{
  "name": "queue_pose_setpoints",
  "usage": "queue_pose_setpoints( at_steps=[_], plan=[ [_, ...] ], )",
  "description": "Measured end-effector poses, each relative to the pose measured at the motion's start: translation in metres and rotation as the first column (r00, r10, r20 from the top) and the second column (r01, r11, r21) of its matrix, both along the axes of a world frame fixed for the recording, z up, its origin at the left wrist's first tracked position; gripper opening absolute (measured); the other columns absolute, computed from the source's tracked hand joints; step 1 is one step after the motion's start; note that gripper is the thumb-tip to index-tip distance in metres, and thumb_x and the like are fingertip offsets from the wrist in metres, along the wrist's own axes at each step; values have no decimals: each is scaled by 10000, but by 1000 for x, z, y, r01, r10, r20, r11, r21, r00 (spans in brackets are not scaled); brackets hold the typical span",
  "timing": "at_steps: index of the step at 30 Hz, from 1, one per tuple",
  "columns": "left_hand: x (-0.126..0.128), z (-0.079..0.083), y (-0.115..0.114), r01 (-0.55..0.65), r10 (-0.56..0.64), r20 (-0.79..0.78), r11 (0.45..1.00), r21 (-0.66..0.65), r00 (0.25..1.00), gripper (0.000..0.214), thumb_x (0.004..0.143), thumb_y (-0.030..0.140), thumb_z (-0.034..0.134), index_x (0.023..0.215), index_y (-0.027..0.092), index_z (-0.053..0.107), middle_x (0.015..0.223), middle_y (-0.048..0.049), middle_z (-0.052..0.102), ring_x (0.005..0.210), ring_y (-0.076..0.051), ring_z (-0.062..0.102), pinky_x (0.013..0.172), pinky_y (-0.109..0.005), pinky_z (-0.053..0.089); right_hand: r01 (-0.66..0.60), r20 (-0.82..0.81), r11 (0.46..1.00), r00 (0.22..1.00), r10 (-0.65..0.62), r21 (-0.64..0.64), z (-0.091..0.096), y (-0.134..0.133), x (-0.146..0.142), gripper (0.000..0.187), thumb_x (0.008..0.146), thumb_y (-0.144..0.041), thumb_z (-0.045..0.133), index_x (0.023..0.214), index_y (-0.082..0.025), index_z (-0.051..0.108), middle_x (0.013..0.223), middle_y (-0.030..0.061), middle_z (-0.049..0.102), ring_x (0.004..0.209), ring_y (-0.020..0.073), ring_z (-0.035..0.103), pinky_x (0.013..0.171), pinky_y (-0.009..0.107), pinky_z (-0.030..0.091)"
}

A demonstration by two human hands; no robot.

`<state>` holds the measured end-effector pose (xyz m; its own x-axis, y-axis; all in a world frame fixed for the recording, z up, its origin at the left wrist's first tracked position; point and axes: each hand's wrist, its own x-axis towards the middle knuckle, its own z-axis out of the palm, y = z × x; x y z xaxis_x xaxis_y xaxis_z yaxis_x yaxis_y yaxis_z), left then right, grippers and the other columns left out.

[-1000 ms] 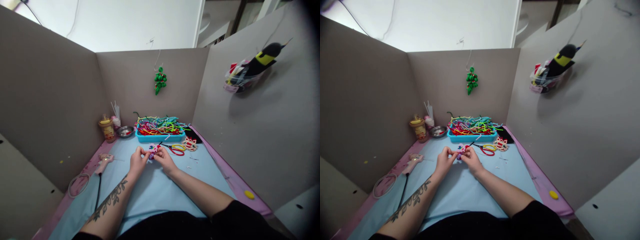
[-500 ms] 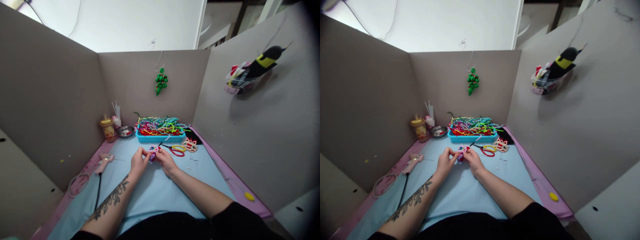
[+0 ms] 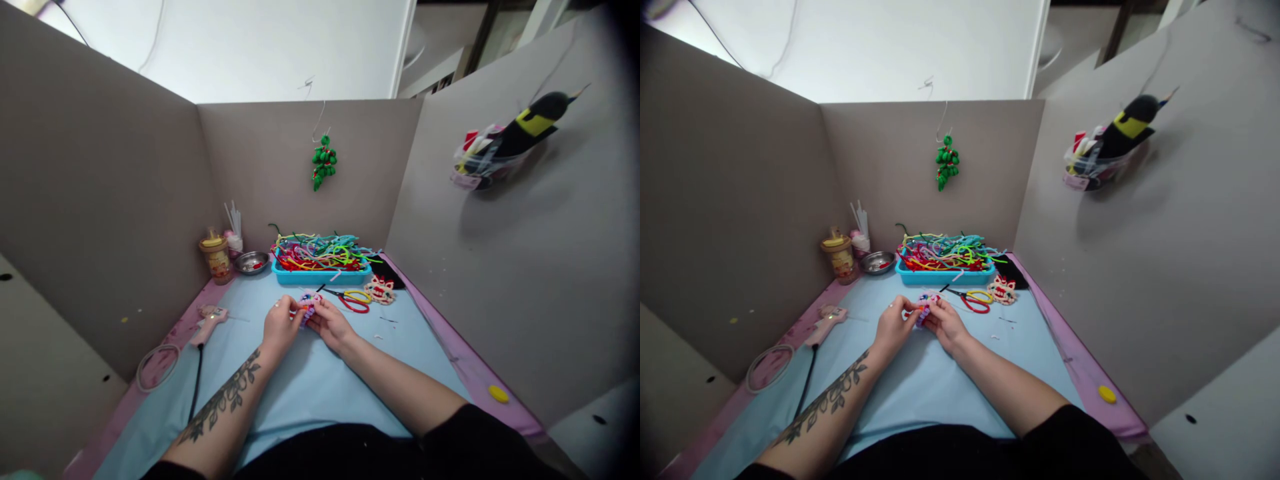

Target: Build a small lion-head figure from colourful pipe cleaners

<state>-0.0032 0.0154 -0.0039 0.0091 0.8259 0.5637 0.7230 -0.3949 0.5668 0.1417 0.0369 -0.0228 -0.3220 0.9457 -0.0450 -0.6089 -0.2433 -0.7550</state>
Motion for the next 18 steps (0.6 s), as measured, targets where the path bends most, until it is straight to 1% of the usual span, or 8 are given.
queue_pose_setpoints(
  at_steps=[4, 6, 11, 15, 18],
  plan=[
    [-1, 0, -1, -17, 22, 66, 997, -74, 998, 133, 795, 298, 548, 812, 218, 444, 756, -1, 607, 707, -168, 599, 651, -266, 425, 91, 36, 990, 995, -95, 112, -1, -1, -4, 313, 607, -344, 793, 717, -191, 544, 728, -19, 631, 707, 130, 589, 713, 274, 459],
    [-1, 0, 0, 2, 10, 105, 994, -110, 994, 133, 792, 289, 541, 823, 219, 434, 755, 3, 612, 708, -166, 608, 654, -266, 431, 124, 51, 981, 990, -133, 148, -1, -1, -5, 338, 593, -348, 798, 676, -186, 513, 688, -34, 598, 680, 120, 562, 694, 264, 447],
    [-2, -1, 4, 51, -19, 229, 990, -133, 973, 184, 764, 282, 570, 850, 218, 421, 759, -3, 654, 708, -170, 625, 651, -271, 435, 166, 130, 950, 970, -205, 263, 0, -2, -6, 301, 611, -335, 771, 674, -187, 516, 649, -50, 557, 620, 103, 500, 640, 235, 397],
    [-2, -3, 7, 98, -50, 350, 988, -119, 935, 218, 741, 282, 602, 838, 215, 418, 735, -3, 673, 662, -160, 631, 612, -254, 430, 155, 199, 926, 952, -233, 345, 0, -2, -6, 248, 659, -334, 717, 677, -187, 517, 653, -45, 555, 616, 113, 489, 629, 241, 381],
    [-2, -5, 8, 118, -64, 408, 987, -110, 911, 237, 729, 280, 619, 821, 212, 411, 719, 0, 672, 640, -150, 629, 584, -238, 424, 155, 231, 906, 937, -261, 394, -2, -2, -6, 213, 688, -315, 683, 681, -186, 514, 650, -46, 549, 616, 113, 486, 633, 240, 377]
  ],
)
